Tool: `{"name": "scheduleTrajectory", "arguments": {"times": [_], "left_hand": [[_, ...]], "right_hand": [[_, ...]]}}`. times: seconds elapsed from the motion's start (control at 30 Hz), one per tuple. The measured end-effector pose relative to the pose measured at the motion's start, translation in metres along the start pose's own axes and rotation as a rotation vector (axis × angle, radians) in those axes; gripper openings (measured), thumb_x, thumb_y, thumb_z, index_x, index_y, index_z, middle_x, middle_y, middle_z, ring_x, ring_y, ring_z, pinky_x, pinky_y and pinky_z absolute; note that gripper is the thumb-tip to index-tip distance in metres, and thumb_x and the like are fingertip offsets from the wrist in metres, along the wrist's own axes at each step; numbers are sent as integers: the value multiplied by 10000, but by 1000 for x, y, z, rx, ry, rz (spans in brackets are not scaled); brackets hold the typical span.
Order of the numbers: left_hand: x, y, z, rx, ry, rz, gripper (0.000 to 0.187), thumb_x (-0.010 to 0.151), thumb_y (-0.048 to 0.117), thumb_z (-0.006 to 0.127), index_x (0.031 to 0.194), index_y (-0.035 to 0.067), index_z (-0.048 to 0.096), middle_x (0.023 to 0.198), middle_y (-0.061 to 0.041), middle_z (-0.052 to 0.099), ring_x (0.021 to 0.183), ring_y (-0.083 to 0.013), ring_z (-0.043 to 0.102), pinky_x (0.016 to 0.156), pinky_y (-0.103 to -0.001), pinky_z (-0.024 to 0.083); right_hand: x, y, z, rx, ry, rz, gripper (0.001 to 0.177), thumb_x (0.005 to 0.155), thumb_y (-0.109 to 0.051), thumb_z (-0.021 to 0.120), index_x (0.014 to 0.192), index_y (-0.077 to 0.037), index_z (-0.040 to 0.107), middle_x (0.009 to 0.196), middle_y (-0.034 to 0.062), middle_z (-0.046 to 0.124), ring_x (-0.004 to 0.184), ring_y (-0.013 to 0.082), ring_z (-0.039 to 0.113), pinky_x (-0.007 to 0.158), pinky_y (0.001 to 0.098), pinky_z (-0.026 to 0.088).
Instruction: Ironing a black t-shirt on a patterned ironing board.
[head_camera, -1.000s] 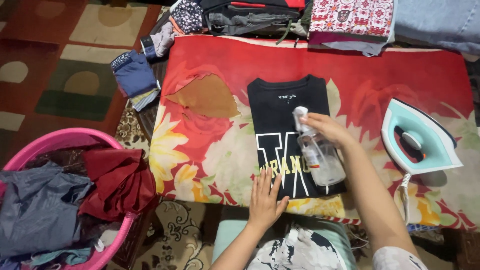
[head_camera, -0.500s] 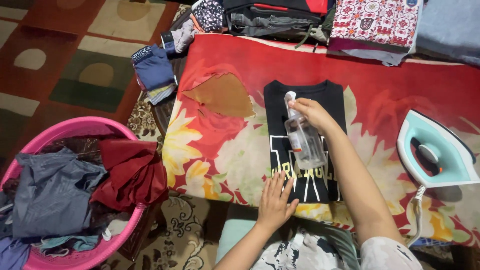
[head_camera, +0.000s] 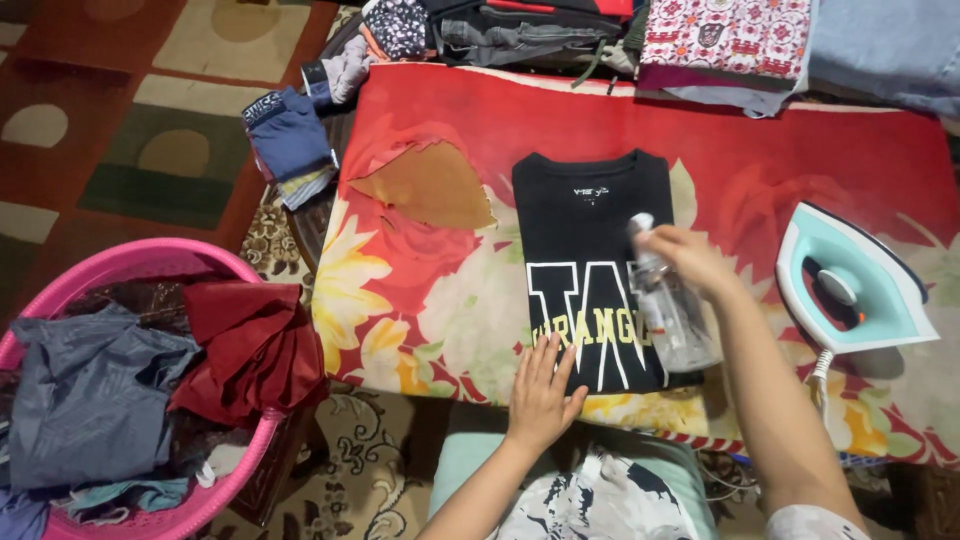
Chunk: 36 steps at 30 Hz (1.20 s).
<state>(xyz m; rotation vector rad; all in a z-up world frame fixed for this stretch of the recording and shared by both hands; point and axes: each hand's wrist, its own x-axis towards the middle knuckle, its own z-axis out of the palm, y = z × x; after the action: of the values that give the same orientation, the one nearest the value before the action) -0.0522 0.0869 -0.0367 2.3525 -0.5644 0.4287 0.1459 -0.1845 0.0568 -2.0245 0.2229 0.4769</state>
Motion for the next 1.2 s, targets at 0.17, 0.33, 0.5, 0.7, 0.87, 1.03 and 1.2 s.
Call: {"name": "scheduleTrajectory", "arguments": {"times": [0.17,0.33,0.5,0.7,0.87,1.03,1.2], "left_hand": [[-1,0,2,21,-4,-6,718,937,318,727,1551,75,444,1623,-209,392,1512,-389,361,1220,-539,299],[3,8,-3,67,-24,-38,731,936,353,709,1550,68,431,1616,-213,386,1515,-391,341,1221,-593,229],[14,19,-7,85,-28,-105,747,935,379,692,1550,57,416,1607,-232,371,1515,-404,310,1209,-645,162],[34,21,-10,64,-58,-149,739,944,359,680,1559,58,403,1609,-252,354,1513,-424,297,1201,-637,182],[50,23,-8,-9,-117,-167,727,954,336,673,1558,40,398,1605,-288,336,1514,-461,281,1210,-569,239],[53,28,-5,-11,-107,-155,732,946,330,681,1559,40,405,1606,-289,337,1509,-458,294,1220,-555,244],[55,25,-3,-12,-81,-157,746,930,323,699,1558,43,410,1611,-291,333,1503,-460,305,1216,-557,246]], "right_hand": [[-6,19,-53,-17,644,-379,378,1054,-334,675,1263,-31,589,1029,64,639,915,166,610,773,330,488],[14,23,-98,-12,913,-685,437,1136,-172,712,1447,-12,450,1306,153,636,1163,232,657,1012,366,545],[39,46,-115,-336,987,-755,585,1098,-68,734,1552,20,376,1462,237,575,1383,372,615,1159,466,486],[-37,46,-83,-255,983,-500,528,1062,-180,714,1516,-13,500,1346,232,639,1177,379,660,1003,480,525],[-96,114,-29,-941,942,-120,322,954,-251,667,1116,27,645,1076,260,644,976,454,667,805,530,543],[-77,178,-50,-1126,1007,-126,234,1036,-101,590,1225,36,616,1090,251,667,932,411,674,857,495,538],[-107,115,-75,-1028,815,57,307,841,-152,690,1101,8,658,996,261,717,909,434,700,851,526,554]]}}
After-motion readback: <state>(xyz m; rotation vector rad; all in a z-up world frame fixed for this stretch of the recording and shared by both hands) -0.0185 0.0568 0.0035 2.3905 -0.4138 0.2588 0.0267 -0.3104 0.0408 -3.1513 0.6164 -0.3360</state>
